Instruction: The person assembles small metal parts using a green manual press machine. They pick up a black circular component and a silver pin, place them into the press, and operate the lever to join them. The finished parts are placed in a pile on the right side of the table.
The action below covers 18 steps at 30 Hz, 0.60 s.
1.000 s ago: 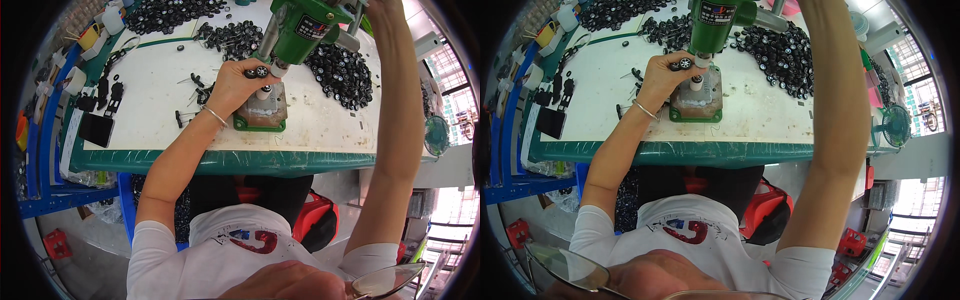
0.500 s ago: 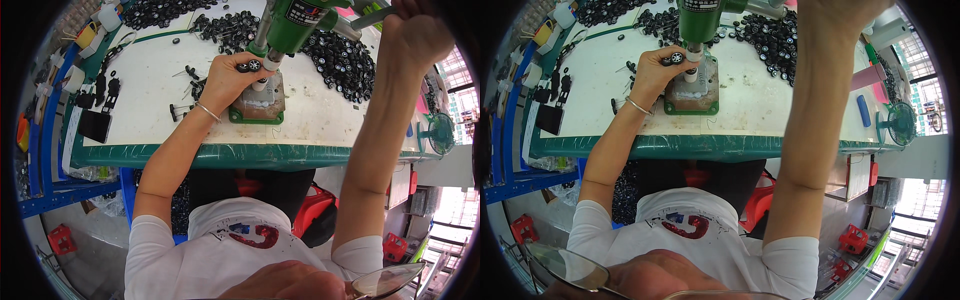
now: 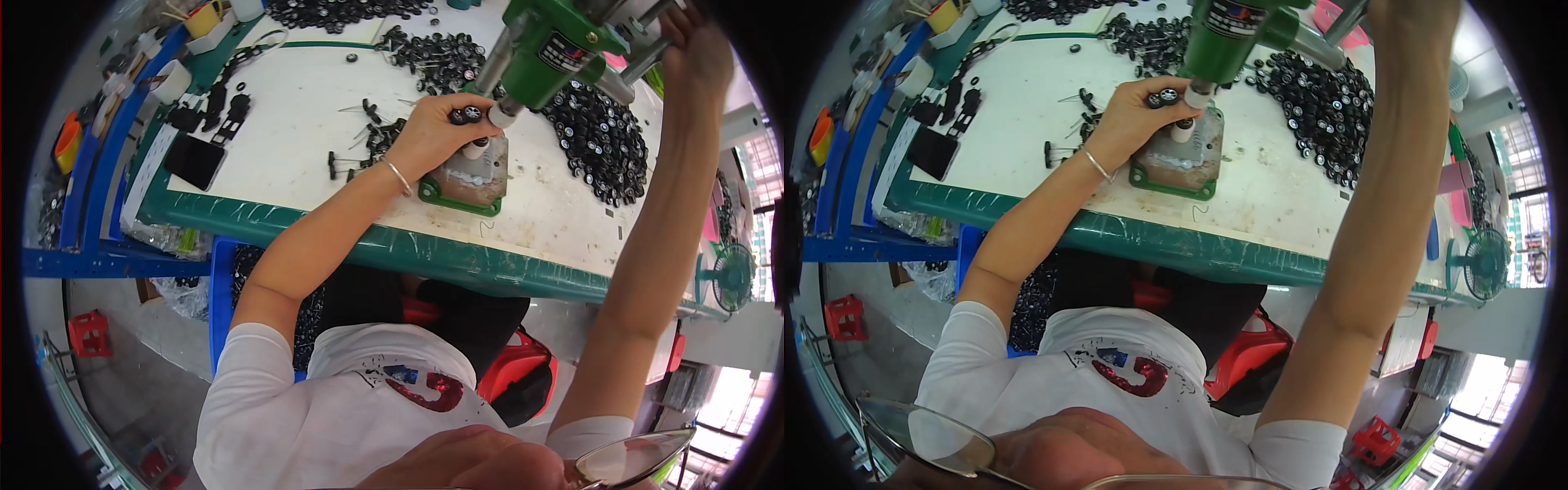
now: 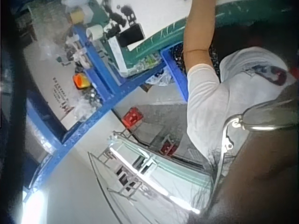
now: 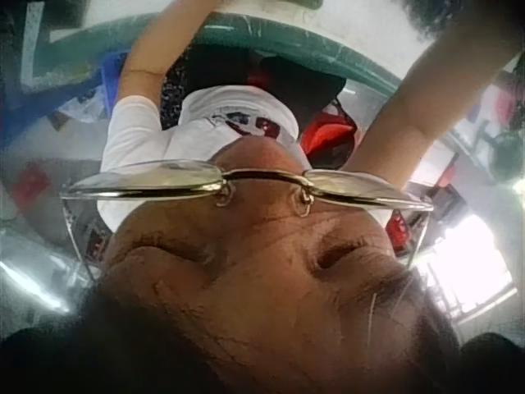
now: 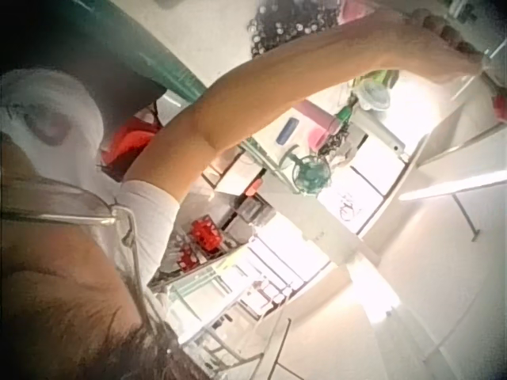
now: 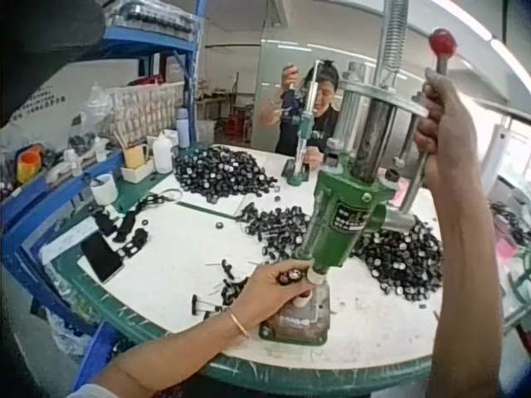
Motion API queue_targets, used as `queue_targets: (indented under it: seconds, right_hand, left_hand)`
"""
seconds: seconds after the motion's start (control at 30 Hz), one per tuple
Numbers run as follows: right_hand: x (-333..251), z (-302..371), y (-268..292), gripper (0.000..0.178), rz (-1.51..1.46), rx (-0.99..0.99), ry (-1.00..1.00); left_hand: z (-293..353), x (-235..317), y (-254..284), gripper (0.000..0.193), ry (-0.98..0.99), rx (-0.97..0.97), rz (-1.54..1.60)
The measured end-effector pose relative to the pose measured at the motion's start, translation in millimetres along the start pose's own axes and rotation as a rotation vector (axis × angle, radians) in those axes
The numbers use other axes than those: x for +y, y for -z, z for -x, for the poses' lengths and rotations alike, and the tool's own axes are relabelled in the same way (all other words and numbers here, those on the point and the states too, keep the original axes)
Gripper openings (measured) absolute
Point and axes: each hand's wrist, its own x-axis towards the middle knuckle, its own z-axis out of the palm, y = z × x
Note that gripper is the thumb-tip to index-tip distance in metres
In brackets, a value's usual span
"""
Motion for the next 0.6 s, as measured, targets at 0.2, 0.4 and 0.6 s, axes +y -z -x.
queue_targets:
  seconds: [0.2,0.4,0.6]
  right_hand:
    - [81.9,-73.2,49.1,0.02,-0.447,-0.296,-0.496]
    - [84.9,5.3,81.9,0.025,0.29,-0.403,-0.24]
    - [134.9,94.2,177.4,0.022,0.954,-0.612,-0.408]
  left_hand:
    - [-7.0,19.5,25.6,0.019,0.131,0.179,0.377]
    - [1.1,10.1,133.0,0.025,0.154,0.365,-0.353]
    - [-9.4,-37.2,168.5,0.023,0.021,0.174,-1.035]
